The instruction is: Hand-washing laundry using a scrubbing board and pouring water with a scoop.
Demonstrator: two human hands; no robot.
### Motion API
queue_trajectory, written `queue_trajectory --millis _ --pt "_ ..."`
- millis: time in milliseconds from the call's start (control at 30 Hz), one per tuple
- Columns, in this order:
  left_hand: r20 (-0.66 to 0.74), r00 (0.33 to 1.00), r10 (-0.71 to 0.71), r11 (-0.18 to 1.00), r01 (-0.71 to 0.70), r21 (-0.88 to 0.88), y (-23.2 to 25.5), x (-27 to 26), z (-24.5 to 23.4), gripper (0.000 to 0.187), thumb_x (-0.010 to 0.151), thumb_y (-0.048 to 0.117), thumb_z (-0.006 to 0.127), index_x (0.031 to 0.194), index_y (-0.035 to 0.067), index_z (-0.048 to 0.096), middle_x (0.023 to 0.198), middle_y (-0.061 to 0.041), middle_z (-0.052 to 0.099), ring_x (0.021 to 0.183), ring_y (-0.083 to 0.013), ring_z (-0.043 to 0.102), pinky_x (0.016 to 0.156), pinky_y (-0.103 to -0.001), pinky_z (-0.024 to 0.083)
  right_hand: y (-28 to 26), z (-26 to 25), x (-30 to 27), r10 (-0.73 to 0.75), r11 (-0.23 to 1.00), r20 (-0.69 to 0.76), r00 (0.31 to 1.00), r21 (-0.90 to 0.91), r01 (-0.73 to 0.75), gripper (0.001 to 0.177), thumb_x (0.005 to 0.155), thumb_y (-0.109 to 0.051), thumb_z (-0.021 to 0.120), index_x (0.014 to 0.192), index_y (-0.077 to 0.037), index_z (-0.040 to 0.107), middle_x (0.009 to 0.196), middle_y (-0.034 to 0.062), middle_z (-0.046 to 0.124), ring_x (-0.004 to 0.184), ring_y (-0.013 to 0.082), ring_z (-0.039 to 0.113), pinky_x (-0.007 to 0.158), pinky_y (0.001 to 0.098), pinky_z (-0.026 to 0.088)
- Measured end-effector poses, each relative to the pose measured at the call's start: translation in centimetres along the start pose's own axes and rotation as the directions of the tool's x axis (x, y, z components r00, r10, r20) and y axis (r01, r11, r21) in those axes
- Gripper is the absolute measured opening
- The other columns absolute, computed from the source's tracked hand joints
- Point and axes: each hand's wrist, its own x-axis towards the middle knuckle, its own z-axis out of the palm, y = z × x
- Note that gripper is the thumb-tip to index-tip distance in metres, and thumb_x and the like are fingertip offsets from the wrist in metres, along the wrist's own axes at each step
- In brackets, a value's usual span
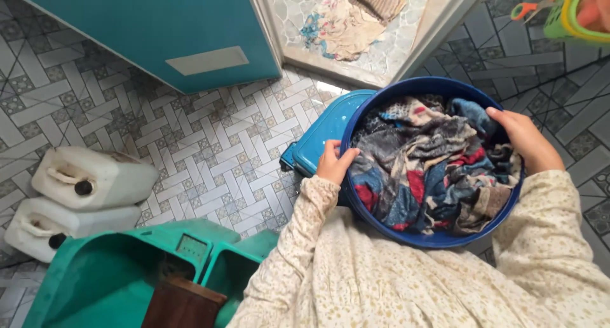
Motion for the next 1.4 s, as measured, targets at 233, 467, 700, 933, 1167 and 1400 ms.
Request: queue_trajectory --millis 233,467,700,933,1167,1400 --pt "-0.007 0.998 -0.058 0.997 0.057 -0.057 -0.2 0.5 0.5 0.042 0.083 0.034 0.079 0.103 0.002 0.062 0.088 -0.007 0.069 0.08 -0.0149 0.063 0.074 -0.031 0.053 -2.8 0.7 -1.3 0.137 0.958 0.069 0.988 0.246 -0.15 0.025 0.101 -0.031 0.063 0.104 -0.008 0.073 0.091 0.0019 0.072 0.072 0.0135 0.064 0.066 0.0301 0.05" --pt "-0.141 0.99 -0.027 0.989 0.006 -0.149 1.2 -2.8 -0.3 0.036 0.081 0.027 0.075 0.104 0.002 0.065 0.088 -0.007 0.071 0.079 -0.0156 0.065 0.073 -0.031 0.054 -0.3 0.1 3.2 -0.011 0.988 0.17 0.985 0.156 -0.016 0.026 0.097 -0.017 0.058 0.115 -0.005 0.071 0.101 0.0024 0.073 0.087 0.0131 0.066 0.078 0.0282 0.051" --pt "-0.335 0.942 -0.033 0.977 -0.04 -0.21 0.3 -7.5 -1.4 0.039 0.085 0.024 0.069 0.114 -0.001 0.062 0.1 -0.011 0.071 0.089 -0.0189 0.066 0.084 -0.032 0.054 -7.1 6.5 9.3 -0.069 0.994 0.429 0.901 -0.043 0.096 0.039 0.092 -0.015 0.056 0.128 -0.006 0.068 0.107 -0.0006 0.069 0.097 0.0105 0.059 0.086 0.0252 0.046" --pt "-0.447 0.892 -0.067 0.991 0.009 -0.132 0.0 -5.3 0.5 0.043 0.086 0.024 0.071 0.117 -0.002 0.058 0.1 -0.014 0.069 0.089 -0.0209 0.065 0.084 -0.034 0.052 -9.6 7.8 14.8 -0.071 0.991 0.544 0.836 -0.055 0.12 0.044 0.089 -0.018 0.059 0.128 0.0 0.068 0.11 0.0035 0.07 0.098 0.0135 0.061 0.087 0.0271 0.048" --pt "-0.456 0.887 -0.077 0.992 0.023 -0.123 0.6 -5.3 -1.1 0.033 0.087 0.025 0.068 0.106 -0.001 0.063 0.088 -0.01 0.07 0.078 -0.0187 0.064 0.074 -0.035 0.052 -9.6 8.5 12.7 -0.048 0.987 0.412 0.91 -0.119 0.106 0.048 0.089 -0.023 0.061 0.131 -0.002 0.067 0.116 0.0063 0.07 0.106 0.0147 0.06 0.092 0.027 0.046" --pt "-0.315 0.946 -0.072 0.993 0.04 -0.107 -0.1 -1.1 -3.6 0.026 0.09 0.027 0.068 0.097 0.002 0.062 0.075 -0.005 0.063 0.068 -0.0149 0.058 0.063 -0.032 0.048 -3.0 5.6 11.0 -0.109 0.992 0.379 0.919 0.098 0.077 0.038 0.089 -0.02 0.06 0.122 -0.002 0.068 0.102 0.0023 0.071 0.095 0.0126 0.061 0.087 0.0294 0.047"
